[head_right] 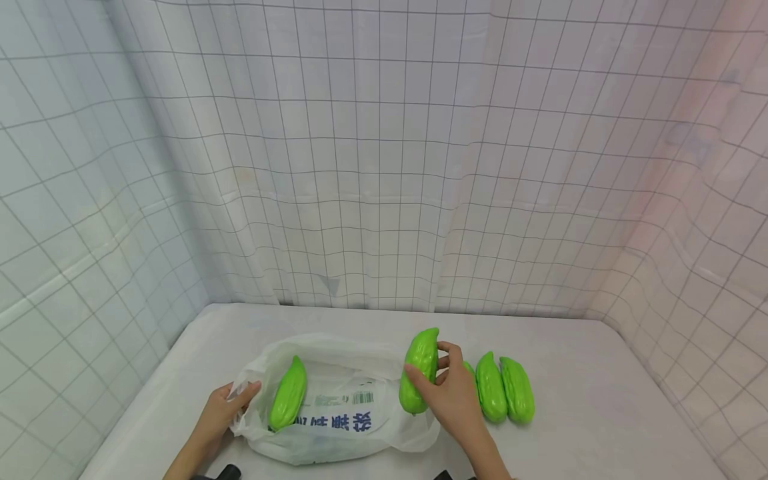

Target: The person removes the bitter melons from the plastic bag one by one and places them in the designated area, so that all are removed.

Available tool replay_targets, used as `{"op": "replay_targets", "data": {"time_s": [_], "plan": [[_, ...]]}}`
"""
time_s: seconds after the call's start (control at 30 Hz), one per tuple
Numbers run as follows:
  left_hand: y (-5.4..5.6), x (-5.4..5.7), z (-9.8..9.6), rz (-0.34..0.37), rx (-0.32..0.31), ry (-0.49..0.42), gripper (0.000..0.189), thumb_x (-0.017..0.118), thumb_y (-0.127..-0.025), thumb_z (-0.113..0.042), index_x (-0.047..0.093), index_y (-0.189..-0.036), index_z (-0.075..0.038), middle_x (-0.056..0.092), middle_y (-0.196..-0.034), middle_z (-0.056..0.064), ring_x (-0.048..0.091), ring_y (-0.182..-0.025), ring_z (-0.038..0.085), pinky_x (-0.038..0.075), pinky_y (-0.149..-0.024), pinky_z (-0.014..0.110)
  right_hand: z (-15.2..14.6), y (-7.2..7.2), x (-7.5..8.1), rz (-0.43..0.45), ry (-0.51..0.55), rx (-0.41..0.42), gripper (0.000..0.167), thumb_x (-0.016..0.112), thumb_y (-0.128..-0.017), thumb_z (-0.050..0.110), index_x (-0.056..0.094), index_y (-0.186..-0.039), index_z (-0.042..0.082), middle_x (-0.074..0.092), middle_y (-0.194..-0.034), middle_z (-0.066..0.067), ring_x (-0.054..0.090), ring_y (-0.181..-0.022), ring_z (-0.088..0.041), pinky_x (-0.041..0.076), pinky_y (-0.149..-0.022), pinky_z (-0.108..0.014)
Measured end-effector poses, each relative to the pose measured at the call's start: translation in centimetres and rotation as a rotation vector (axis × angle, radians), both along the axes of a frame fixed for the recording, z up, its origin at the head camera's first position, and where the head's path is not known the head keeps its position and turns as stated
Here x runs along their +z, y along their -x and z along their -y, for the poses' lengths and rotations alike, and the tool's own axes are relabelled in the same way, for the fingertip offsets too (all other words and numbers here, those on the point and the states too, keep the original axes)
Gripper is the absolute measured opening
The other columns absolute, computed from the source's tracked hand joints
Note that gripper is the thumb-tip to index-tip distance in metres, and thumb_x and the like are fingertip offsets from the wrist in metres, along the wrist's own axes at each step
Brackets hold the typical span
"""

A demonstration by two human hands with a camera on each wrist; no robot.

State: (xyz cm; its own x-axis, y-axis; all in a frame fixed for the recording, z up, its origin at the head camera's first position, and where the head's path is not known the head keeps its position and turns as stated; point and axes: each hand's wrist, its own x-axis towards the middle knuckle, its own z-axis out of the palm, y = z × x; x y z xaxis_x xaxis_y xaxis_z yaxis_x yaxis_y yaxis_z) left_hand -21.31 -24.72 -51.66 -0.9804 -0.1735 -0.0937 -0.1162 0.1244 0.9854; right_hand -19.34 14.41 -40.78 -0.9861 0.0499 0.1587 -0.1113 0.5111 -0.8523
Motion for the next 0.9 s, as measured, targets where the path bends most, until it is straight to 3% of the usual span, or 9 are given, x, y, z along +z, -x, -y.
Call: {"op": "replay_targets", "data": {"time_s": [0.6, 0.9], "plan": [[0.1, 0.0, -0.1, 0.006, -0.004, -0.003, 0.033, 0.068, -0.088, -0.031, 0.059, -0.082, 0.000, 0.053, -0.061, 0.004, 0.051, -0.053, 0.014, 0.044, -0.050, 0.027, -3.5, -0.7, -0.7, 0.059, -0.094, -0.093, 0.076, 0.070, -0.081, 0.052, 0.038, -0.134, 0.007, 0.054, -0.108, -0.015, 0.055, -0.076, -0.017, 0.046, -0.060, -0.030], [0.0, 0.0, 0.0, 0.005, -0.005, -0.001, 0.033, 0.068, -0.088, -0.032, 0.058, -0.079, -0.001, 0.053, -0.060, 0.004, 0.051, -0.053, 0.015, 0.044, -0.050, 0.027, -5.6, -1.4, -1.8, 0.101, -0.143, -0.105, 0.077, 0.072, -0.080, 0.049, 0.040, -0.132, 0.001, 0.057, -0.101, -0.013, 0.055, -0.076, -0.017, 0.046, -0.060, -0.030]]}}
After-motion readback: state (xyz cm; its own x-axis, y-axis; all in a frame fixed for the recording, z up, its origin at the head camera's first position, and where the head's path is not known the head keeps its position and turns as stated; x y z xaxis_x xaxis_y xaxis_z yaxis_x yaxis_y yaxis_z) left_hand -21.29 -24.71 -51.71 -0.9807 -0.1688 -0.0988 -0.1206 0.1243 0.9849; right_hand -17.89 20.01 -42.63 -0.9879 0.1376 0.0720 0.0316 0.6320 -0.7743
